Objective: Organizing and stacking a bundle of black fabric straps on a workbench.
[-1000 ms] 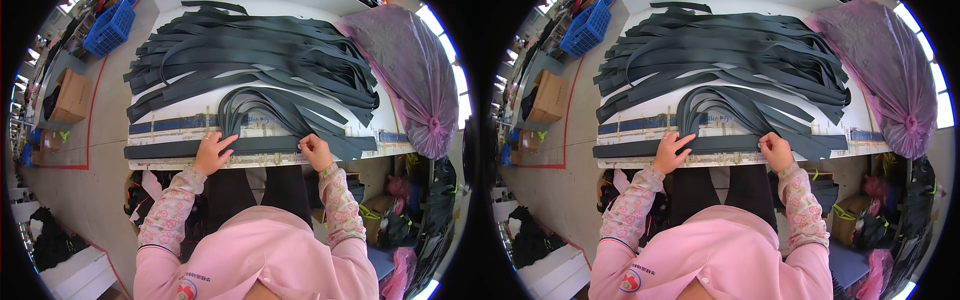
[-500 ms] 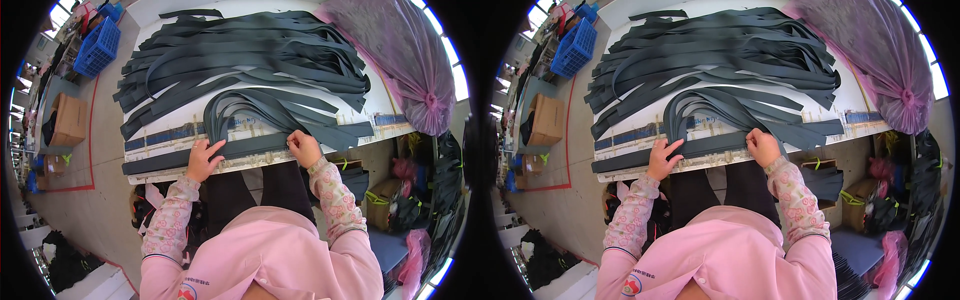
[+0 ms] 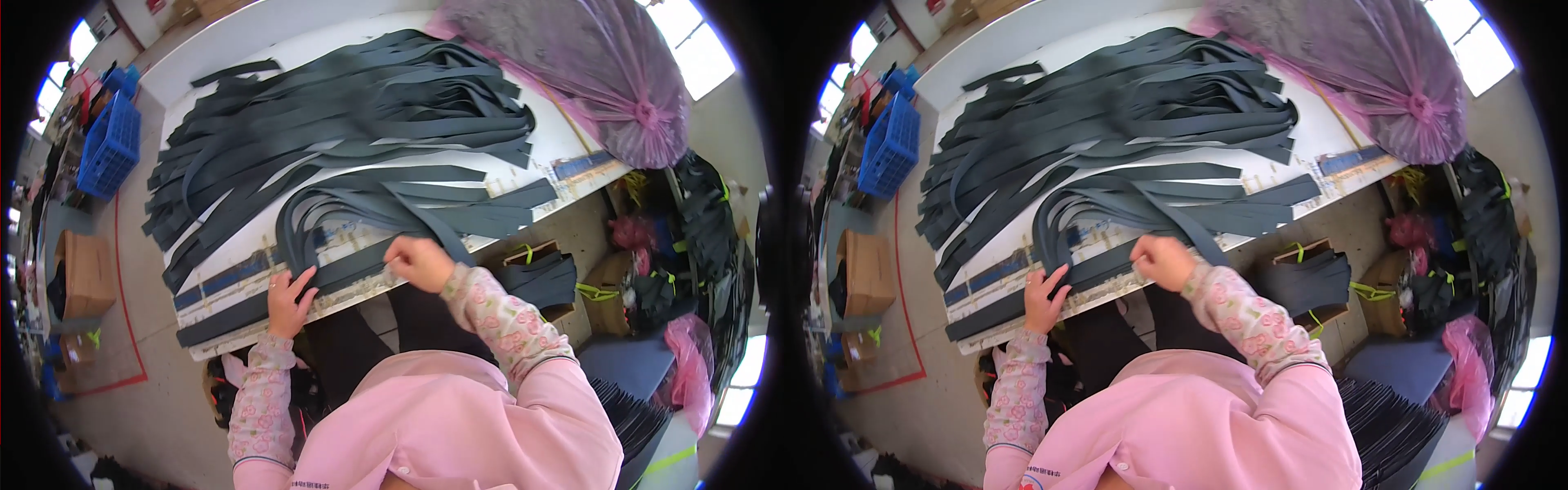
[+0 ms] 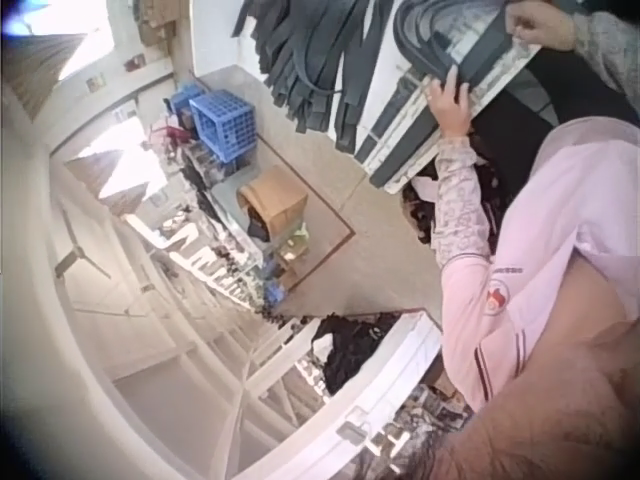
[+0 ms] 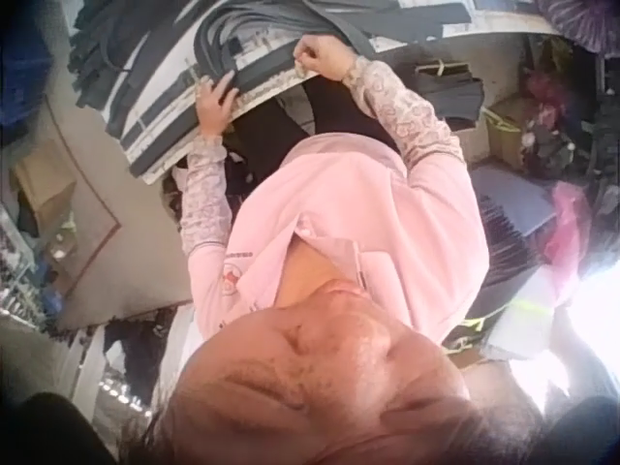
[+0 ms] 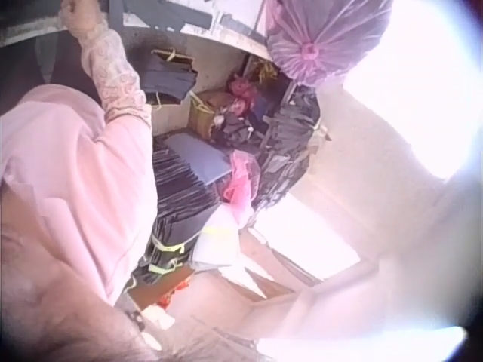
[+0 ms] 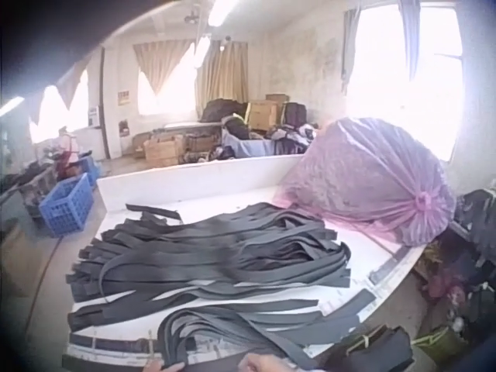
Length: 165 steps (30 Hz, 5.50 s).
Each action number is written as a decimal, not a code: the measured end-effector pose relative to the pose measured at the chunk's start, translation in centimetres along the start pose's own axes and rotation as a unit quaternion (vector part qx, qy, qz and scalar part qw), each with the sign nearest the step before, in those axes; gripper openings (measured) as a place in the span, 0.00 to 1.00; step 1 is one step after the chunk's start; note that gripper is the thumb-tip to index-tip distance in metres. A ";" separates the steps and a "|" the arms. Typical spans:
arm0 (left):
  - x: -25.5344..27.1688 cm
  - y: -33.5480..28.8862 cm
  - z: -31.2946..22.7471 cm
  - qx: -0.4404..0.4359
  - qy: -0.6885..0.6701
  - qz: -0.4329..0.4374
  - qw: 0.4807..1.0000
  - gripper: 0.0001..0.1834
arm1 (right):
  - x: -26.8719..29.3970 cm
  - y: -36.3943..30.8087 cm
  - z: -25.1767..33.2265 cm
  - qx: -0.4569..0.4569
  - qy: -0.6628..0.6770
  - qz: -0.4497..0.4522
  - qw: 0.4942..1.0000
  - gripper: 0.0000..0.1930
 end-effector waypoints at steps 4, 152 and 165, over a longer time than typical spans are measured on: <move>-0.1 -0.2 -0.2 0.005 -0.017 -0.009 1.000 0.21 | -6.4 0.8 0.4 0.008 -0.018 0.182 0.983 0.21; -0.1 0.4 -0.2 0.008 0.007 0.047 0.999 0.27 | 0.0 -1.1 -0.7 -0.022 0.024 0.008 0.999 0.08; -0.1 -0.5 0.3 -0.024 0.026 -0.005 0.999 0.22 | -9.2 5.0 3.5 0.109 -0.118 -0.003 0.987 0.23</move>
Point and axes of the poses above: each hand's wrist, its own y-axis towards the middle knuckle, its own x-axis out of the back of the hand, z = x × y, the point moved 4 cm from there along y, towards the middle knuckle, and after that the axes turned 2 degrees about x, right-handed, at the moved point
